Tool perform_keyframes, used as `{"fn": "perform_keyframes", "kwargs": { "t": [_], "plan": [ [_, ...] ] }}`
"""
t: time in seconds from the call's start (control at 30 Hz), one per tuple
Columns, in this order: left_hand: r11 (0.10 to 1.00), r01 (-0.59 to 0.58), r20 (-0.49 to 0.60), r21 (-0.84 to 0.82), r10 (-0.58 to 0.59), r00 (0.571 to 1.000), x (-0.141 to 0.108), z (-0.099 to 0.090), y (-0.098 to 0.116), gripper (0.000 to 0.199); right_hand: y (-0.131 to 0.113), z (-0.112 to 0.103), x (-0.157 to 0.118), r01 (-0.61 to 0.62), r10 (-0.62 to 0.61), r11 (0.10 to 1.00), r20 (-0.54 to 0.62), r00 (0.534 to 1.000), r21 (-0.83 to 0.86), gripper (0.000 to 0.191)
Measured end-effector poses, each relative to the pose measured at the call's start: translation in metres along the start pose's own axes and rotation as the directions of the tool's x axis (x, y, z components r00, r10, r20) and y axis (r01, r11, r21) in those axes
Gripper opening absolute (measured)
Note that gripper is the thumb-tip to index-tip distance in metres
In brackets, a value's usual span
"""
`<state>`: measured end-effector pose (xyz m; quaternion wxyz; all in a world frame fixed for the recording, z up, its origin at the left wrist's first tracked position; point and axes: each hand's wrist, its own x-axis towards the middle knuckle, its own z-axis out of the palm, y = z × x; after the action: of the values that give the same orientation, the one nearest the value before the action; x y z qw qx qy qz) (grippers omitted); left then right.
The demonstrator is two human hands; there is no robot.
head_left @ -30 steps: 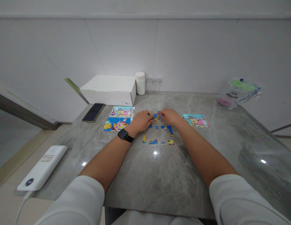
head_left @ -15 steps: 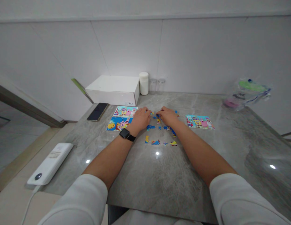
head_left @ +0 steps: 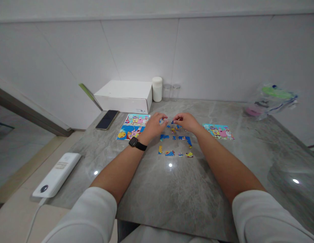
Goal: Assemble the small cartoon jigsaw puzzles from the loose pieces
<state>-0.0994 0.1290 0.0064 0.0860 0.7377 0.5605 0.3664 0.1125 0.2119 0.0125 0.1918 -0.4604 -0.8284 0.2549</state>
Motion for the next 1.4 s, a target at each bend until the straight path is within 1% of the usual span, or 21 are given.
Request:
{"fn": "perform_keyframes", "kwargs": {
  "t": [0.1, 0.2, 0.33, 0.43, 0.67, 0.77, 0.93, 1.1, 1.23, 1.33, 1.4],
  "plan": [
    [0.997, 0.006, 0.024, -0.081, -0.005, 1.0, 0.002, 0.002, -0.001, 0.022, -0.005, -0.002, -0.003, 0.011, -0.011, 0.99, 0.004, 1.0, 0.143, 0.02],
    [0.996, 0.007, 0.043, -0.091, -0.003, 0.999, 0.003, 0.003, -0.001, 0.018, -0.008, -0.003, -0.004, 0.023, -0.026, 0.98, 0.01, 1.0, 0.197, 0.022],
    [0.99, 0.005, 0.075, -0.139, 0.005, 0.997, 0.003, 0.002, 0.0, 0.014, -0.011, -0.003, -0.006, 0.039, -0.043, 0.976, 0.017, 0.999, 0.213, 0.023],
    [0.985, 0.027, 0.078, -0.173, -0.014, 0.997, 0.003, 0.0, 0.001, 0.014, -0.014, -0.007, -0.008, 0.047, -0.052, 0.974, 0.015, 0.999, 0.223, 0.023],
    [0.96, 0.07, 0.104, -0.273, -0.043, 0.994, 0.006, 0.002, -0.006, 0.016, -0.024, -0.026, -0.015, 0.016, -0.002, 0.959, -0.051, 0.999, 0.284, 0.025],
    [0.945, 0.092, 0.116, -0.313, -0.058, 0.992, 0.006, 0.002, -0.008, 0.018, -0.029, -0.028, -0.019, 0.04, -0.034, 0.958, -0.024, 0.999, 0.284, 0.025],
    [0.941, 0.089, 0.125, -0.326, -0.05, 0.991, 0.005, 0.001, -0.006, 0.021, -0.032, -0.02, -0.021, 0.114, -0.114, 0.965, -0.014, 0.993, 0.238, 0.025],
    [0.96, 0.065, 0.138, -0.271, -0.028, 0.99, 0.004, 0.0, -0.001, 0.021, -0.027, -0.014, -0.018, 0.14, -0.153, 0.959, 0.033, 0.988, 0.248, 0.017],
    [0.979, 0.028, 0.183, -0.203, 0.01, 0.983, 0.004, -0.003, -0.001, 0.02, -0.024, -0.016, -0.018, 0.144, -0.163, 0.962, 0.064, 0.985, 0.231, 0.015],
    [0.992, -0.039, 0.232, -0.123, 0.067, 0.97, 0.007, -0.013, -0.004, 0.019, -0.024, -0.019, -0.019, 0.139, -0.152, 0.977, 0.072, 0.986, 0.163, 0.014],
    [0.996, -0.087, 0.254, -0.01, 0.087, 0.963, 0.008, -0.022, -0.006, 0.019, -0.025, -0.02, -0.02, 0.134, -0.143, 0.986, 0.094, 0.985, 0.096, 0.014]
  ]
}}
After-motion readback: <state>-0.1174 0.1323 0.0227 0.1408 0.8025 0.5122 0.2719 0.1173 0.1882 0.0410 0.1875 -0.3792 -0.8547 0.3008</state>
